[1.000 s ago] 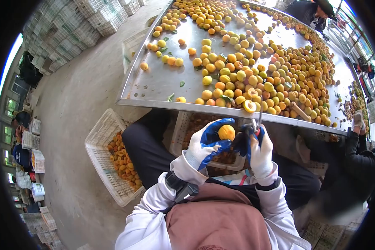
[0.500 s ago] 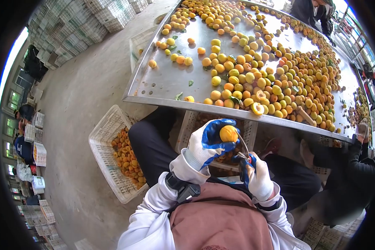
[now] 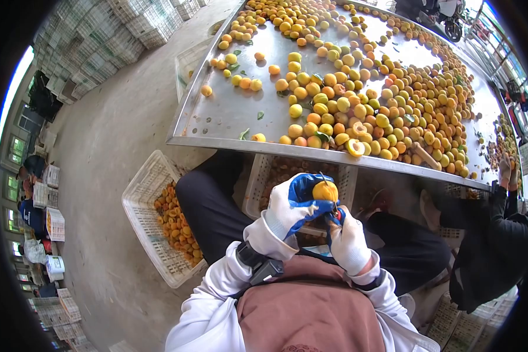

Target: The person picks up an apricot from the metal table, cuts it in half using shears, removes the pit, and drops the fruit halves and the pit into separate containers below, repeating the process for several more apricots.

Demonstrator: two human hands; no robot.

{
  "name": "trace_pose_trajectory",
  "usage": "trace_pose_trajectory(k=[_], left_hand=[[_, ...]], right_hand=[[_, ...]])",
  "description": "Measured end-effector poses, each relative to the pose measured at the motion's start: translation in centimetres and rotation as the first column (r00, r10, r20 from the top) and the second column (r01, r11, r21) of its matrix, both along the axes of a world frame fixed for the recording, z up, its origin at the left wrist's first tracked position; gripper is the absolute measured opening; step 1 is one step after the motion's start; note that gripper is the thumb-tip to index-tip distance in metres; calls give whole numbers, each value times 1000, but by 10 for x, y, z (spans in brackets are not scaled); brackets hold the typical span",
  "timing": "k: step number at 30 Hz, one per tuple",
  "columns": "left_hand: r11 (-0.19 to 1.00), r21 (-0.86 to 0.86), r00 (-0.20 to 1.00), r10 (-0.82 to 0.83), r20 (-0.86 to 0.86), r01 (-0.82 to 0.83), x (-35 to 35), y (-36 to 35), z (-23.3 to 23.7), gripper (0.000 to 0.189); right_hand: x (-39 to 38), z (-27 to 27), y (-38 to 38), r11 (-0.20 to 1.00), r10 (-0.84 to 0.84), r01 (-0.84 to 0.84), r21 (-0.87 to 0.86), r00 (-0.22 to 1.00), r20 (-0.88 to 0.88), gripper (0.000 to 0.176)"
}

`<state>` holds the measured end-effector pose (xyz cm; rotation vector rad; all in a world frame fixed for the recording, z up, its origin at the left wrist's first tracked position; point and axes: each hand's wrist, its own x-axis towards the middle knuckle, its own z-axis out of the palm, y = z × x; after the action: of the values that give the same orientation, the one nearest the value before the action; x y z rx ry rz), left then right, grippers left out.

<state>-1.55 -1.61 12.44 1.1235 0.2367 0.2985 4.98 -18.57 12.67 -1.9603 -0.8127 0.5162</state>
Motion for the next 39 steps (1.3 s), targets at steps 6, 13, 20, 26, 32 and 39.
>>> trace_pose_trajectory(k=[6, 13, 20, 26, 32, 39], left_hand=[[981, -189, 999, 34, -43, -42, 13, -12, -21, 32], [961, 226, 958, 207, -200, -160, 26, -13, -54, 33], [999, 40, 988, -10, -157, 17, 19, -3, -63, 28], [998, 11, 998, -69, -9, 69, 16, 4, -53, 40], [806, 590, 997, 3, 78, -48, 7, 6, -20, 53], [249, 924, 946, -68, 317, -291, 12, 5, -6, 67]], right_hand=[[-7, -39, 9, 991, -78, 85, 106, 995, -66, 17], [-6, -57, 7, 951, 46, 144, 275, 810, -585, 19], [9, -45, -10, 951, 209, 209, 229, 111, -972, 23], [-11, -65, 2, 927, -86, 166, 337, 967, -238, 12], [23, -16, 8, 916, -238, 299, 266, 941, -240, 22], [43, 6, 16, 948, 5, 123, 295, 918, -398, 36]])
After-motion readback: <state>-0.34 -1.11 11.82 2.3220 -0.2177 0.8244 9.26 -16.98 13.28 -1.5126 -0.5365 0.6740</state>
